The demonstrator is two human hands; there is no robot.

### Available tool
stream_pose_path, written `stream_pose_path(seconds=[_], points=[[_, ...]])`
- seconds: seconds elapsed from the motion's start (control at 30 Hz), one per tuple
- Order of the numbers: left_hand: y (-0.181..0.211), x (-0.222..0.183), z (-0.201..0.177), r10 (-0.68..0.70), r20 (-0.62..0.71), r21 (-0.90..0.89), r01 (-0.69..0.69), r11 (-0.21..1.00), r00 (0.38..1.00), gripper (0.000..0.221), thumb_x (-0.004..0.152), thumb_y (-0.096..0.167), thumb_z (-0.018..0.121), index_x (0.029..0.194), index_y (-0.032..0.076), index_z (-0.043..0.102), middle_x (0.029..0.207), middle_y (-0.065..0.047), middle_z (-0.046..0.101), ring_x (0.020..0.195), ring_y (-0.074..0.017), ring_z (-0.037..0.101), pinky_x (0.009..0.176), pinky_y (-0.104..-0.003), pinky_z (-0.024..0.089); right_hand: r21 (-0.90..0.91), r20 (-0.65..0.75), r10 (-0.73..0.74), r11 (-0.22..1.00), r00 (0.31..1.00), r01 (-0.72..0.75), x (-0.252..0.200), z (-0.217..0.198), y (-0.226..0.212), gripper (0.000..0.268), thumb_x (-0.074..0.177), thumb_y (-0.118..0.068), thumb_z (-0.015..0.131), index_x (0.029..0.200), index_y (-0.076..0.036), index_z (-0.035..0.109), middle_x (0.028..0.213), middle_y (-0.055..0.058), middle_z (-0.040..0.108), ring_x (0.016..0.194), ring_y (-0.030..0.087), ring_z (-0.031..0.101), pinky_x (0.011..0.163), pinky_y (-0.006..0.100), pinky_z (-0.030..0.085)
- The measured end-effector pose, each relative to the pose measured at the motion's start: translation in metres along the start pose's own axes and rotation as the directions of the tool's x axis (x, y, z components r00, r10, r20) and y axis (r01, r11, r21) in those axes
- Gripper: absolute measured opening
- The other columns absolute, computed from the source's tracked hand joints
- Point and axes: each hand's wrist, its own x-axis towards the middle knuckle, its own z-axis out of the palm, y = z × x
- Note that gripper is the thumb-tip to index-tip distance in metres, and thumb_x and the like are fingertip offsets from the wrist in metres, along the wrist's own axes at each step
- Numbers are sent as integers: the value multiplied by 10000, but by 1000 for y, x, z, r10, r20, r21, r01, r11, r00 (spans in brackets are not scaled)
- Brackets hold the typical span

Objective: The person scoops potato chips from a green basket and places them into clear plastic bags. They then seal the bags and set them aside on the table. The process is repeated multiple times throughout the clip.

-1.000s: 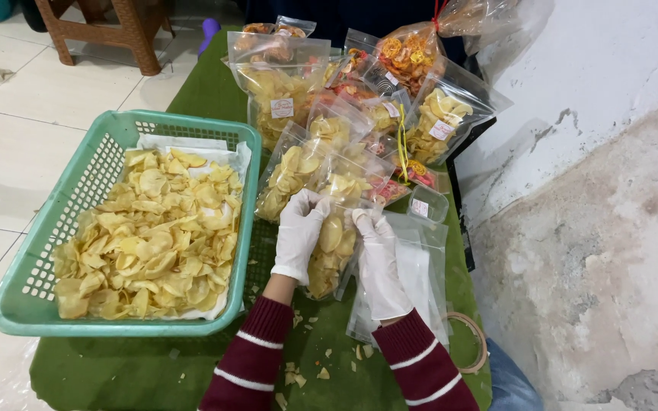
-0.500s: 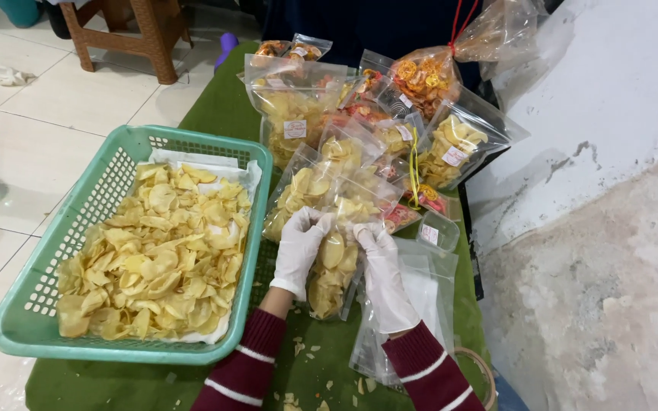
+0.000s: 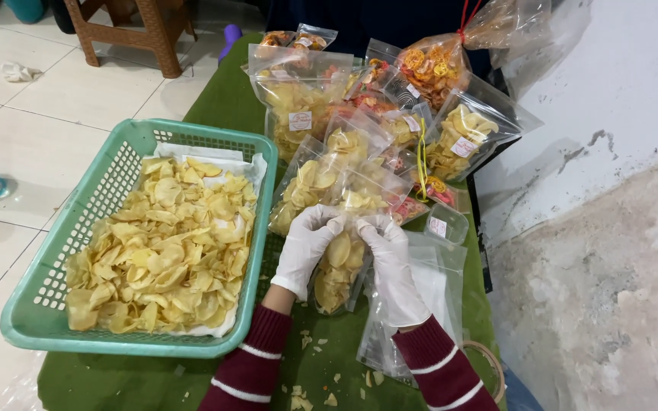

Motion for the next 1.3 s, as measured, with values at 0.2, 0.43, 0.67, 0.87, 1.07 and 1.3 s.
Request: stream_pose_path(seconds=[0.2, 0.43, 0.67, 0.87, 1.07, 1.3], points=[[-4, 0, 5, -9, 27, 23, 9, 1000, 1000, 199, 790, 203, 769, 954, 99, 724, 876, -58, 700, 830, -105, 580, 785, -299, 507, -10, 2, -5, 1000, 1000, 5, -4, 4, -2, 91, 770, -125, 759, 835, -93, 704, 731, -8, 652, 656, 60, 555, 615, 234, 516], [-5, 0, 2, 24, 19, 23, -25, 999, 1000, 169, 790, 192, 766, 924, 95, 730, 805, -35, 670, 787, -92, 560, 751, -287, 505, 0, 21, -5, 1000, 1000, 5, -12, 6, -10, 115, 781, -137, 749, 874, -90, 701, 765, 1, 664, 688, 65, 571, 644, 236, 515], [-2, -1, 1, 30, 15, 33, -31, 999, 999, 163, 790, 198, 756, 917, 100, 727, 806, -20, 657, 792, -87, 551, 748, -276, 497, -24, 58, 0, 1000, 998, 1, 0, -3, 3, 127, 779, -135, 753, 891, -94, 709, 784, -4, 668, 719, 68, 581, 680, 241, 523], [-4, -3, 3, 26, 17, 37, -27, 999, 1000, 162, 802, 205, 746, 924, 100, 721, 819, -37, 659, 804, -102, 544, 760, -290, 488, -49, 39, -16, 999, 999, 18, -14, 2, -12, 105, 784, -137, 751, 875, -104, 710, 791, -22, 662, 730, 58, 556, 693, 238, 514], [1, -1, -1, 37, 17, 46, -38, 998, 999, 171, 794, 207, 759, 917, 98, 712, 807, -22, 652, 793, -92, 537, 761, -291, 485, -48, 55, -67, 996, 996, 69, 4, -2, -3, 86, 784, -129, 749, 854, -111, 701, 755, -24, 644, 717, 51, 539, 684, 222, 496], [23, -7, -6, 68, -76, -10, -69, 998, 995, 137, 816, 219, 751, 865, 101, 701, 754, 3, 620, 764, -75, 505, 730, -257, 471, -30, 28, -97, 995, 995, 98, 14, -9, -5, 97, 763, -107, 757, 788, -93, 664, 648, 44, 620, 616, 76, 542, 567, 221, 477]])
